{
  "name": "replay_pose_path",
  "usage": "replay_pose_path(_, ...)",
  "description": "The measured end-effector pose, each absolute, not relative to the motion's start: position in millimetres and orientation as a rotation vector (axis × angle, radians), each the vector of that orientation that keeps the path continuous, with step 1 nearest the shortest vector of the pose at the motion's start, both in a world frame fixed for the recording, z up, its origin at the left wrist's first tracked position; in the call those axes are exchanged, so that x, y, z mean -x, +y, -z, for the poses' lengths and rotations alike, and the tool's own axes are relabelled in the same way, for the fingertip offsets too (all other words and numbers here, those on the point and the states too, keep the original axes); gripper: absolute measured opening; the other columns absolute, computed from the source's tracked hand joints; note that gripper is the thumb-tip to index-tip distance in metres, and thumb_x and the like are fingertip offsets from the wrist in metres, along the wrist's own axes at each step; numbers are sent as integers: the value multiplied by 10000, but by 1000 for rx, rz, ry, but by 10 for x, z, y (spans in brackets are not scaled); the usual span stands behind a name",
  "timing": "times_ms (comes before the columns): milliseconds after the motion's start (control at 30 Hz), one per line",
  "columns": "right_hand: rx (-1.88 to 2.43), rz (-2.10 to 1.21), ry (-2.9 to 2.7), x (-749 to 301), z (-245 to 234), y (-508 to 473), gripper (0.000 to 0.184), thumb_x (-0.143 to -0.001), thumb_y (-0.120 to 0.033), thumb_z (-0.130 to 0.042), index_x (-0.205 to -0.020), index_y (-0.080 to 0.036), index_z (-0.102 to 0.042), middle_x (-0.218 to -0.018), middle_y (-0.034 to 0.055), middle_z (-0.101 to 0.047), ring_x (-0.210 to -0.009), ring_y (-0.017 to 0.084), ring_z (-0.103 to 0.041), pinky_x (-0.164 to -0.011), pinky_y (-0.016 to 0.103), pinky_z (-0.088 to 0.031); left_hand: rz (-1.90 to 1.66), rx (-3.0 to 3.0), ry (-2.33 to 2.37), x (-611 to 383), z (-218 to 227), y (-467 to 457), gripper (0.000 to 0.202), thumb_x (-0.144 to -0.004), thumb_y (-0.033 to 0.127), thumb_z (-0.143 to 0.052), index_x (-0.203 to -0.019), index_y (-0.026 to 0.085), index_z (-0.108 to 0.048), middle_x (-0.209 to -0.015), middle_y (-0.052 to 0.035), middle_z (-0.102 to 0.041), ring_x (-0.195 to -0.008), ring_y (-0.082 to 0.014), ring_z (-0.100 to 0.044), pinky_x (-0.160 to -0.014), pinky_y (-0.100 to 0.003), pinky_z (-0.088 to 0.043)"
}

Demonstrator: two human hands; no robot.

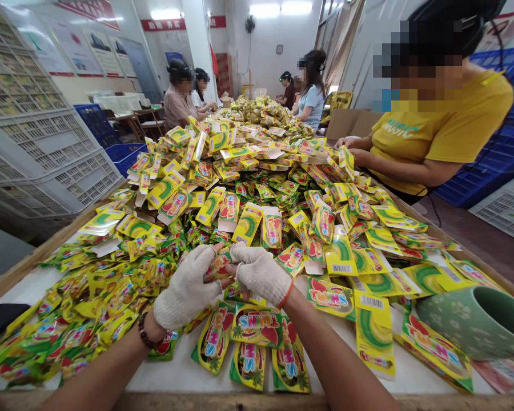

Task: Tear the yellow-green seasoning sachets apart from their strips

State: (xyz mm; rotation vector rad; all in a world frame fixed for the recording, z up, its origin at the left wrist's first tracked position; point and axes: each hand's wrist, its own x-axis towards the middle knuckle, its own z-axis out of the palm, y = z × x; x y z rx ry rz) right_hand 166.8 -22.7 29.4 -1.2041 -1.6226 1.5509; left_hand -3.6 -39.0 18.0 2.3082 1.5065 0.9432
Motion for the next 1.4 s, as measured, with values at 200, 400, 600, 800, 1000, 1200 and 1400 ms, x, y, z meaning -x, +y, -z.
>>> replay_pose_path(200,1084,-994,-1613,-1697,-281,-189,97,-762,-228,-565,-819,-178,-626,-774,2,-622,-684,138,-575,-624,252,-488,-985,-1394,1101,-2,-286,-347,264,-757,336,-654,-908,158,-531,-858,-30,-637,-777,-159,-610,-695,-283,-510)
replay_pose_path(400,999,-1134,-1329,-1646,-217,-164,314,-706,-348,-723,-921,-209,-541,-756,-11,-603,-638,131,-567,-557,237,-464,-1244,-1159,1042,-13,-249,-348,511,-680,301,-769,-1053,183,-440,-875,-24,-657,-720,-151,-635,-632,-266,-517)
replay_pose_path(600,908,-1229,-1303,-1650,-163,-170,321,-723,-352,-736,-968,-201,-596,-776,1,-606,-693,138,-577,-574,234,-469,-1196,-1298,934,46,-204,-334,495,-752,284,-723,-1168,209,-466,-1071,-65,-634,-867,-163,-628,-726,-278,-518)
replay_pose_path(800,860,-1176,-1490,-1657,-238,-209,255,-771,-339,-697,-984,-204,-655,-799,10,-633,-750,162,-593,-711,301,-510,-1153,-1282,825,102,-263,-302,263,-749,268,-728,-920,181,-548,-901,-14,-640,-782,-121,-602,-679,-226,-498)
replay_pose_path(1000,868,-1235,-1519,-1663,-314,-234,332,-794,-374,-664,-1064,-182,-693,-899,40,-703,-821,200,-617,-720,313,-527,-1219,-1203,799,64,-253,-325,487,-731,258,-748,-1150,228,-502,-997,-30,-653,-851,-148,-623,-738,-254,-506)
replay_pose_path(1200,945,-1110,-1415,-1631,-253,-242,281,-758,-362,-700,-975,-197,-631,-824,14,-653,-763,169,-605,-686,278,-510,-867,-1015,742,22,-190,-404,483,-692,310,-770,-1106,156,-576,-841,-50,-652,-692,-147,-620,-622,-253,-501)
replay_pose_path(1400,863,-1299,-1399,-1660,-208,-210,558,-775,-484,-666,-1253,-230,-533,-1114,61,-670,-1001,222,-632,-852,342,-518,-761,-992,803,49,-196,-456,334,-679,306,-772,-943,146,-644,-751,-28,-633,-614,-121,-579,-574,-228,-478)
